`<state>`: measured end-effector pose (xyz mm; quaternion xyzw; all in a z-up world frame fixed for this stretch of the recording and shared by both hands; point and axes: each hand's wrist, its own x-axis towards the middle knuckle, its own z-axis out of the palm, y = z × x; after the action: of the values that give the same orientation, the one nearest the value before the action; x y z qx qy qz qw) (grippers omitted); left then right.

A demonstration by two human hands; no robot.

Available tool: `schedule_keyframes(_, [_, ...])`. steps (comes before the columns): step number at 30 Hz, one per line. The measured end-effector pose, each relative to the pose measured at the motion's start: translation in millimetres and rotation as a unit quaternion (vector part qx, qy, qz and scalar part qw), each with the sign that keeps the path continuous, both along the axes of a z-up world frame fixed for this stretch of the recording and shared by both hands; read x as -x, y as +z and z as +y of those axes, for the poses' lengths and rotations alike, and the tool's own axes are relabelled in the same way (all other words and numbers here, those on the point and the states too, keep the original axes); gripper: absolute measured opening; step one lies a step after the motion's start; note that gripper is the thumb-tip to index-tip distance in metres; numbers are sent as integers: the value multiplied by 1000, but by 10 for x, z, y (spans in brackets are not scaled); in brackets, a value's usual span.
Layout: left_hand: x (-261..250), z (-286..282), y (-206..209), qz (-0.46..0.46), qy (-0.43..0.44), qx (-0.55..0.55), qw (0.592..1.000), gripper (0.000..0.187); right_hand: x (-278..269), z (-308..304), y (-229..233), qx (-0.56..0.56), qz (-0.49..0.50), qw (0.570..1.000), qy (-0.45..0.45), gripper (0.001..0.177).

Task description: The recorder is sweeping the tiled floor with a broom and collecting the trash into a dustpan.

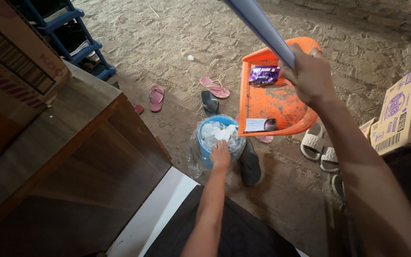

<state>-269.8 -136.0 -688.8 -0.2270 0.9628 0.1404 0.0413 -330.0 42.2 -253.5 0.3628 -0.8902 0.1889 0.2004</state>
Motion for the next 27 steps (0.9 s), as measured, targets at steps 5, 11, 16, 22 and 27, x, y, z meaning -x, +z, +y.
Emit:
schedule_keyframes(5, [-83, 45, 268, -29, 1, -82, 996, 85, 40, -62, -121, 26, 21, 999, 10, 28])
schedule_keyframes(11, [-18, -145, 115, 3, 20, -182, 983, 88, -41, -189, -643, 81, -53, 995, 37, 27])
schedule_keyframes(16, [-159, -189, 726, 51, 17, -175, 983, 80, -145, -290, -905, 49, -14, 997, 59, 19])
schedule_keyframes(22, [182, -157, 1273, 135, -52, -106, 984, 91, -220, -329, -960, 80, 106, 980, 147, 40])
schedule_keyframes(27, [869, -277, 1065, 293, -92, 35, 951, 85, -352, -243, -899, 48, 65, 986, 148, 38])
